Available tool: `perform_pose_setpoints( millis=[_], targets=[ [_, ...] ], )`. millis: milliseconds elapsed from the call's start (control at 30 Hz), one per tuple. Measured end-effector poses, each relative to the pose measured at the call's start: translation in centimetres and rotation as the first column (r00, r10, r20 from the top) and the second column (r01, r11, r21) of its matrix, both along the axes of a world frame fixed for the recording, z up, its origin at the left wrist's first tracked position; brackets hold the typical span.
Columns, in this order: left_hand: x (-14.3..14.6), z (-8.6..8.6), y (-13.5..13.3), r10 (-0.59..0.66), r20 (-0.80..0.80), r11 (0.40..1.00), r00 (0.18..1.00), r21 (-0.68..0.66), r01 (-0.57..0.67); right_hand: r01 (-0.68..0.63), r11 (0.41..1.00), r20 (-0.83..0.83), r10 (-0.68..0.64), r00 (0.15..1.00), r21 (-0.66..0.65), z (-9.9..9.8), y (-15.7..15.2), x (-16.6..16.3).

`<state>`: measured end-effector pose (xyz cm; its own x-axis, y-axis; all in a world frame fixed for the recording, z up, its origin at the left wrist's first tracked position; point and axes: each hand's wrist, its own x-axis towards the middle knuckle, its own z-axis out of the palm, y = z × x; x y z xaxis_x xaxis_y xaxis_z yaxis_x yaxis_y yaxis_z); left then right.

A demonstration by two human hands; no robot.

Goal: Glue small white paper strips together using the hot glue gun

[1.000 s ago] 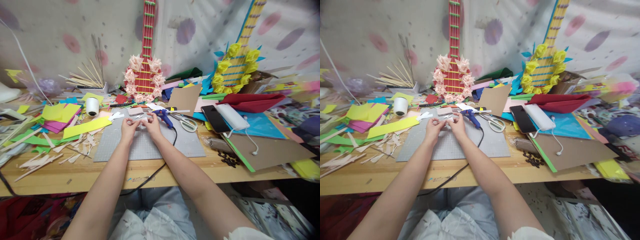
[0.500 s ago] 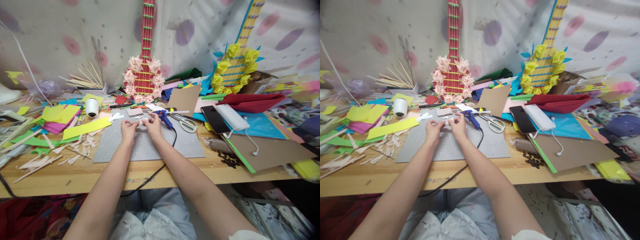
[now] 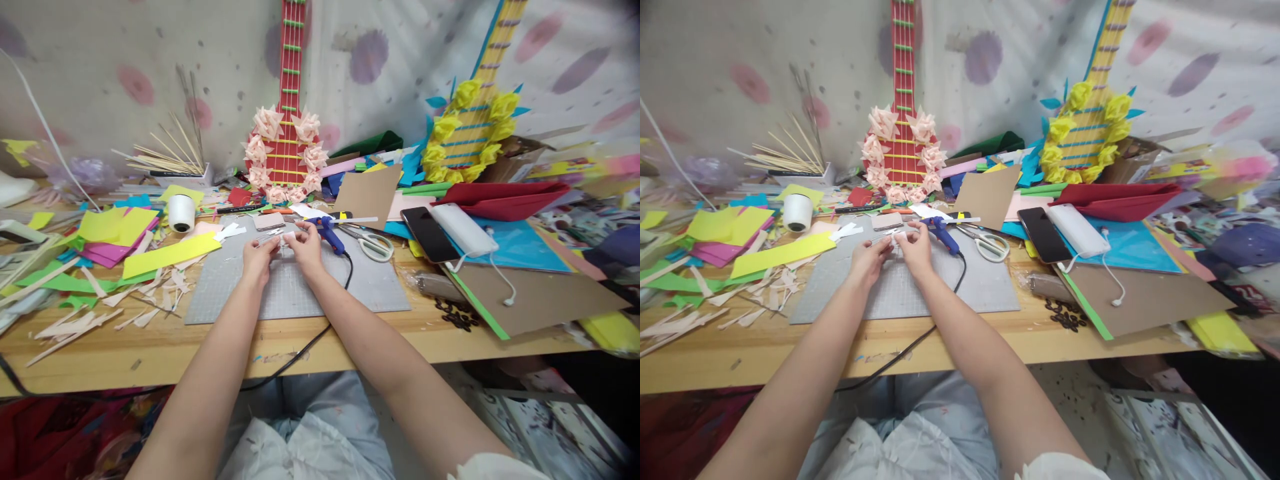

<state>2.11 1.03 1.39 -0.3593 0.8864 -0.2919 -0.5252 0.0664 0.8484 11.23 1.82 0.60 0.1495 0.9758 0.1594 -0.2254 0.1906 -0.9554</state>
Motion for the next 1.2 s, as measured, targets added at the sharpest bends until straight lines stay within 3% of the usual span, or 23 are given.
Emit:
perform_pose_setpoints(
  millis=[300, 500, 700, 933, 1200],
  targets=[
    [0.6, 1.1, -0.4, -0.046, 0.081, 0.999, 0.996, 0.029, 0.043, -0.053, 0.998, -0.044, 0.052, 0.998, -0.022, 0.4, 0.0, 0.0],
    [0.6, 0.9, -0.3, -0.07, 0.083, 0.996, 0.994, 0.065, 0.065, -0.071, 0.997, -0.07, 0.071, 0.995, -0.001, 0.1, 0.1, 0.0],
    [0.5, 0.4, -0.1, -0.055, -0.016, 0.994, 0.998, 0.096, 0.056, -0.058, 0.997, -0.011, 0.059, 0.998, 0.047, 0.2, 0.0, 0.1],
    [0.4, -0.1, -0.2, 0.11, -0.199, 0.965, 0.974, 0.255, -0.057, -0.078, 0.996, -0.001, 0.078, 0.997, 0.047, 0.6, -0.3, 0.0],
    [0.6, -0.1, -0.5, 0.088, -0.176, 0.964, 0.98, 0.263, -0.04, -0.112, 0.993, -0.058, 0.114, 0.992, 0.031, 0.3, -0.1, 0.1]
  ],
)
